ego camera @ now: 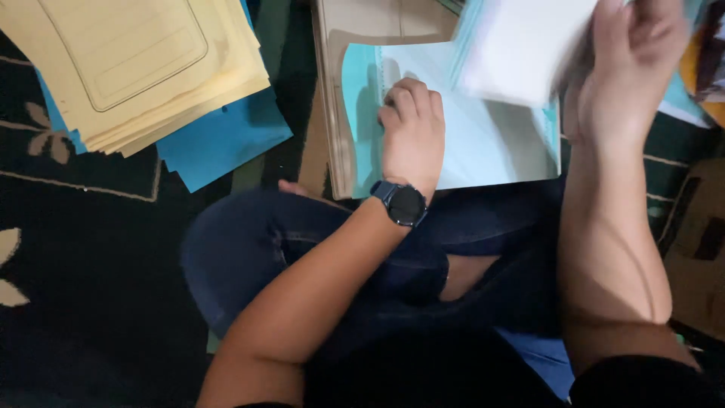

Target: The person sits on the floor and repeatedly inserts a small booklet into a light blue folder, then smooths the cover. They continue this process with multiple identical items, stacking the completed units on a small stool in front of them.

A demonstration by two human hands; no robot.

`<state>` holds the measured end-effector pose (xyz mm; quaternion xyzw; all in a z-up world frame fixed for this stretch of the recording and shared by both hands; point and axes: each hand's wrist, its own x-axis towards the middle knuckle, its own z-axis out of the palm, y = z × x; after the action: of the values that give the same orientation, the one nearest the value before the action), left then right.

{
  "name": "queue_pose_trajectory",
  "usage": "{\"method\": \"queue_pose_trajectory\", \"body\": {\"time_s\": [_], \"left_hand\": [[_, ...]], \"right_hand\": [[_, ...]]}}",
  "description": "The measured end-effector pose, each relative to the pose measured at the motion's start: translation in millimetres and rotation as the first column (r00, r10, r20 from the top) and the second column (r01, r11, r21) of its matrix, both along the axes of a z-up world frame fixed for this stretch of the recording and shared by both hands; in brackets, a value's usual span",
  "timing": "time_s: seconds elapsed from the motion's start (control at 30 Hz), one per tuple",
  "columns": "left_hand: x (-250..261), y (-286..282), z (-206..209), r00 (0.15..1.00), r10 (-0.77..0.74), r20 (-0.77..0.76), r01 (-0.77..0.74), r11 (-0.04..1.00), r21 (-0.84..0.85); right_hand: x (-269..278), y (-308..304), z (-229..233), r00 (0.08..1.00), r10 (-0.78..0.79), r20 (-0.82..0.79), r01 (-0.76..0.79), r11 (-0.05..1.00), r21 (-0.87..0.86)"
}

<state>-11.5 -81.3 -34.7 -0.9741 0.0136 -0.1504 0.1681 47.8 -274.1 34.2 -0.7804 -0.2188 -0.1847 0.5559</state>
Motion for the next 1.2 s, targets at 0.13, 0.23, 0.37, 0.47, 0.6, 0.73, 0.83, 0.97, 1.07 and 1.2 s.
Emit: {"method": "queue_pose_trajectory", "body": {"time_s": [0.13,0.23,0.37,0.47,0.6,0.73,0.83,0.97,1.07,1.2], "left_hand": [[-1.8,3.6,9.5,1.0,-0.006,-0.016,0.006,1.0,-0.007],[-1.9,6.5,18.9,0.999,-0.048,0.01,0.048,0.997,-0.059],[-0.8,7.3,21.7,0.999,-0.028,-0.031,0.026,0.997,-0.079],[-0.5,9.5,25.1,0.999,-0.042,-0.023,0.04,0.995,-0.093],[0.1,17.8,25.7,0.995,-0.105,0.002,0.1,0.941,-0.324],[0.5,36.5,31.9,0.986,-0.16,0.043,0.153,0.774,-0.614],[-2.8,55.1,52.3,0.967,-0.202,0.156,0.203,0.243,-0.949],[-2.9,63.8,65.9,0.95,-0.29,0.117,0.056,-0.21,-0.976],[-6.5,67.1,80.0,0.919,-0.29,0.266,0.296,0.065,-0.953],[5.9,72.2,64.5,0.793,-0.398,0.462,0.599,0.648,-0.47]], "right_hand": [[-3.6,-20.7,-37.0,0.897,-0.029,-0.441,0.102,0.985,0.142],[5.1,-20.9,-42.9,0.848,-0.006,-0.53,0.1,0.984,0.149],[6.1,-3.6,-42.7,0.727,0.048,-0.685,0.184,0.947,0.262],[7.0,-5.2,-51.0,0.679,0.108,-0.726,0.179,0.935,0.306],[6.6,-7.9,-50.8,0.622,0.313,-0.718,0.095,0.88,0.465],[7.4,0.7,-62.6,0.678,0.17,-0.715,0.039,0.963,0.266],[5.4,6.8,-54.5,0.64,0.193,-0.743,0.076,0.947,0.311],[-2.6,12.8,-38.8,0.698,0.264,-0.665,0.075,0.897,0.435],[-12.1,23.2,-24.7,0.792,0.195,-0.579,0.031,0.933,0.357],[-25.9,24.7,-32.4,0.963,-0.033,-0.268,0.07,0.989,0.13]]}}
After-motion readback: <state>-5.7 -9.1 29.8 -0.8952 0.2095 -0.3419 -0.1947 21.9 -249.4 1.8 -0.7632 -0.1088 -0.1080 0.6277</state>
